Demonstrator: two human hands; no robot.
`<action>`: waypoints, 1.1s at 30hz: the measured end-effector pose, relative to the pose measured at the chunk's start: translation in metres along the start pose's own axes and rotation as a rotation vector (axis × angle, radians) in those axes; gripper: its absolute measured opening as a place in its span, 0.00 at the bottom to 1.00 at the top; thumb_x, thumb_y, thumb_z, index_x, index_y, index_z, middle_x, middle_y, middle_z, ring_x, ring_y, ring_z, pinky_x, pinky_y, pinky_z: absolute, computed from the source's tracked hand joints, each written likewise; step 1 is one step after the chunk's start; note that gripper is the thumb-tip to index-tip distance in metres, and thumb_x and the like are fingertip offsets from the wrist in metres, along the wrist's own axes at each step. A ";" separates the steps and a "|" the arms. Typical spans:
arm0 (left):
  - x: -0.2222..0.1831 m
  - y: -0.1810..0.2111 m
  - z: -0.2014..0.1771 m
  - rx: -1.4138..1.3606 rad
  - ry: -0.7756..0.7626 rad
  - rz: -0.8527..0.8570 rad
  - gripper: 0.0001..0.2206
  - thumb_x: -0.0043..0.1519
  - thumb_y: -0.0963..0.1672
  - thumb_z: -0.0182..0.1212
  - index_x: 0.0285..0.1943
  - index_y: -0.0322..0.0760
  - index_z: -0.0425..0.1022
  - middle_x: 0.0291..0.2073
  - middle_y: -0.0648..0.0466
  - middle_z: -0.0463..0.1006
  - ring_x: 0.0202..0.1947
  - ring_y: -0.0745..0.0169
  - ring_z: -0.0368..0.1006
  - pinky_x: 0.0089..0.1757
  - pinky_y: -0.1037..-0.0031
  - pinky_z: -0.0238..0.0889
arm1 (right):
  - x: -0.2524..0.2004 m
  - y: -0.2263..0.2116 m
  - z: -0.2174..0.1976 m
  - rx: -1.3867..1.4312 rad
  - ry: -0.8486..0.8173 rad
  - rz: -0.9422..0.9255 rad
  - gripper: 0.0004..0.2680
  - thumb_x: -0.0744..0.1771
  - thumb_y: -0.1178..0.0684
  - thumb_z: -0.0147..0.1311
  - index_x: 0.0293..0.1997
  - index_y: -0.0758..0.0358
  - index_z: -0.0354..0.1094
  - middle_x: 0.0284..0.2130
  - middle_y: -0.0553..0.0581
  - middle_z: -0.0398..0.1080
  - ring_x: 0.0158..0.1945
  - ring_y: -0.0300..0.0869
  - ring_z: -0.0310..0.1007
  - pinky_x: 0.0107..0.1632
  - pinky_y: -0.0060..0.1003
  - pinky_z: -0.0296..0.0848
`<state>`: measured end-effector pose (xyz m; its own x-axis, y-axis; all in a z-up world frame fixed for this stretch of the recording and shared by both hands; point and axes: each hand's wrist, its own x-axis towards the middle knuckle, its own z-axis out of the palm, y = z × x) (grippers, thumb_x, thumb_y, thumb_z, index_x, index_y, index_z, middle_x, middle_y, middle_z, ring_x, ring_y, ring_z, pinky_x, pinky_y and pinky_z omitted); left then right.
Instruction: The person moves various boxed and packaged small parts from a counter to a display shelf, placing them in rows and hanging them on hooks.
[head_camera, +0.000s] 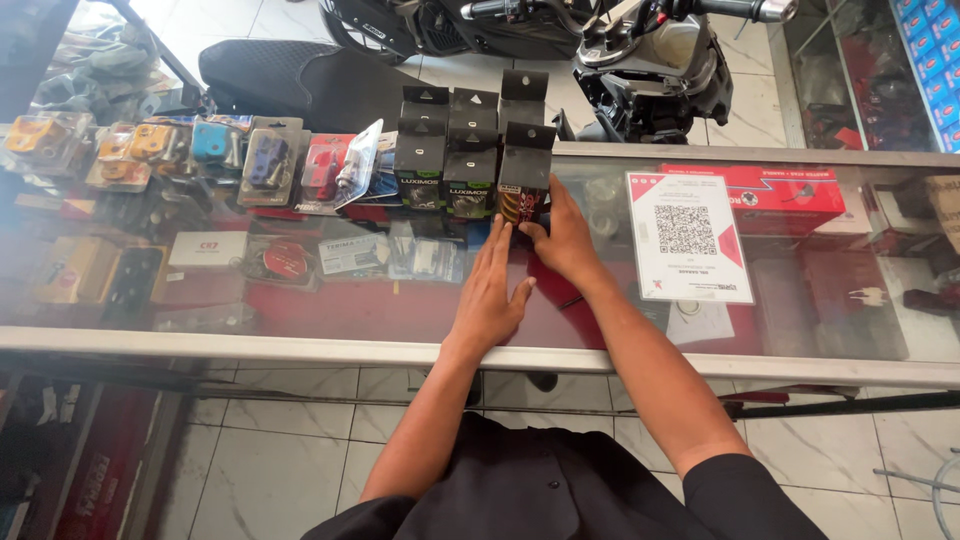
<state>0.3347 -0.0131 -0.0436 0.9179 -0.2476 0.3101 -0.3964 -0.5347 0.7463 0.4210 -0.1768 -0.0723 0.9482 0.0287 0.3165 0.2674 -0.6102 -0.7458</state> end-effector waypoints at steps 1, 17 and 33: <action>0.000 0.000 0.000 0.003 0.002 0.013 0.41 0.58 0.40 0.67 0.78 0.28 0.46 0.77 0.38 0.48 0.76 0.37 0.47 0.68 0.60 0.47 | -0.001 0.002 0.002 -0.017 0.026 -0.041 0.32 0.60 0.58 0.68 0.71 0.66 0.51 0.56 0.68 0.68 0.55 0.61 0.70 0.57 0.50 0.69; 0.000 0.000 0.002 0.019 -0.021 -0.001 0.39 0.57 0.41 0.68 0.77 0.26 0.49 0.77 0.36 0.49 0.75 0.35 0.49 0.67 0.58 0.48 | -0.004 0.012 0.005 -0.077 0.078 -0.151 0.24 0.62 0.56 0.67 0.63 0.68 0.62 0.50 0.66 0.70 0.55 0.62 0.67 0.58 0.52 0.66; 0.000 -0.001 0.004 0.040 -0.017 0.005 0.39 0.58 0.42 0.67 0.77 0.26 0.48 0.76 0.35 0.51 0.75 0.36 0.48 0.68 0.58 0.46 | -0.004 0.008 0.011 -0.199 0.123 -0.181 0.20 0.63 0.49 0.67 0.55 0.70 0.66 0.44 0.65 0.70 0.49 0.60 0.67 0.53 0.52 0.67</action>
<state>0.3355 -0.0154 -0.0466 0.9154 -0.2643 0.3036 -0.4021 -0.5653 0.7203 0.4207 -0.1730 -0.0858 0.8568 0.0629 0.5118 0.3803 -0.7473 -0.5449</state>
